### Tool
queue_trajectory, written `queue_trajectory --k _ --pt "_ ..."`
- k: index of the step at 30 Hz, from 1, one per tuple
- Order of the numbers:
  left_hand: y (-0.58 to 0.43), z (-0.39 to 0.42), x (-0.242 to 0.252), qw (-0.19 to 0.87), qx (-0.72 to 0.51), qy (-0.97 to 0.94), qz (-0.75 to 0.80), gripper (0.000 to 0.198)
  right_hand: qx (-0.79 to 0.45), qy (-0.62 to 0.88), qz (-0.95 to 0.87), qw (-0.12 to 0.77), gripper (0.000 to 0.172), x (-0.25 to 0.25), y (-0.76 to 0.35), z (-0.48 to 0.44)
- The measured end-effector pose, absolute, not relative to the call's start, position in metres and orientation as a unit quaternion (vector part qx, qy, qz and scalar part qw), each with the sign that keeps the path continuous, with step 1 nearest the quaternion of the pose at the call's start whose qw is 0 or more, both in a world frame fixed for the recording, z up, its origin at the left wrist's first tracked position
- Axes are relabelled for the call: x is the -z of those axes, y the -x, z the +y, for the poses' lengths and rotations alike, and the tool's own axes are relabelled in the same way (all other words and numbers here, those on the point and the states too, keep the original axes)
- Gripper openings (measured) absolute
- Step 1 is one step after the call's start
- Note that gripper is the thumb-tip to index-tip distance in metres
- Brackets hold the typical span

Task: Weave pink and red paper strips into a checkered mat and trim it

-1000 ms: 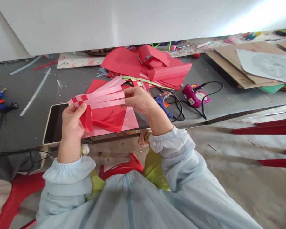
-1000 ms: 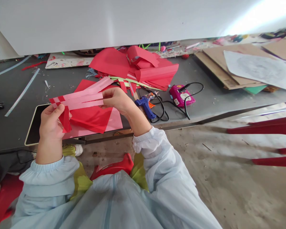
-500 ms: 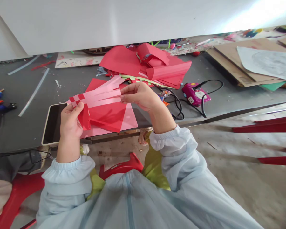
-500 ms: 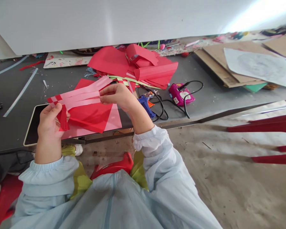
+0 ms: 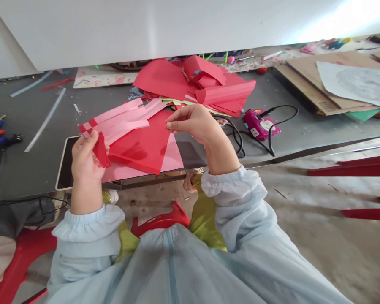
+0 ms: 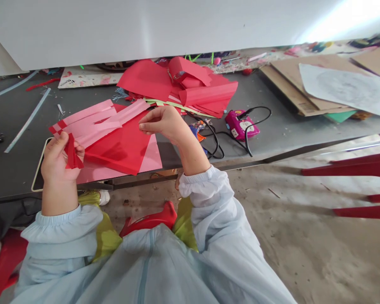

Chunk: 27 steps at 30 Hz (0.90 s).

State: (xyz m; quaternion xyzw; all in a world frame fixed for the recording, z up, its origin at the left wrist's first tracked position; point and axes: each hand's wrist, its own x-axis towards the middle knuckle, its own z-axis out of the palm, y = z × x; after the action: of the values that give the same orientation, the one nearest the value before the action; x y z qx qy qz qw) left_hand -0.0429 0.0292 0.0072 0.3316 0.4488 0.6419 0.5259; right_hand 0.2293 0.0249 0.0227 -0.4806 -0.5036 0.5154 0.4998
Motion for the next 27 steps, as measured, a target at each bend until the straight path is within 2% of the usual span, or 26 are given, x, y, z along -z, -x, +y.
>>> queue_trajectory --k 6,13,15,18,22,27 --pt "0.052 0.035 -0.010 0.513 -0.671 -0.261 0.467 0.022 -0.473 0.509 -0.511 0.506 0.011 -0.019 -0.236 0.027" --pt "0.062 0.033 -0.005 0.485 -0.665 -0.309 0.477 0.033 -0.395 0.546 -0.529 0.516 0.008 -0.010 -0.254 0.033" --pt "0.060 0.031 -0.005 0.480 -0.665 -0.323 0.472 0.035 -0.360 0.581 -0.549 0.481 0.008 -0.007 -0.258 0.035" --pt "0.056 0.029 -0.006 0.476 -0.668 -0.338 0.462 0.040 -0.273 0.663 -0.588 0.374 0.010 -0.003 -0.259 0.037" --pt "0.052 0.028 -0.006 0.476 -0.671 -0.340 0.456 0.041 -0.140 0.725 -0.633 0.234 0.025 0.000 -0.250 0.035" --pt "0.047 0.026 -0.006 0.491 -0.672 -0.338 0.440 0.046 -0.043 0.726 -0.669 0.154 0.030 0.007 -0.233 0.037"
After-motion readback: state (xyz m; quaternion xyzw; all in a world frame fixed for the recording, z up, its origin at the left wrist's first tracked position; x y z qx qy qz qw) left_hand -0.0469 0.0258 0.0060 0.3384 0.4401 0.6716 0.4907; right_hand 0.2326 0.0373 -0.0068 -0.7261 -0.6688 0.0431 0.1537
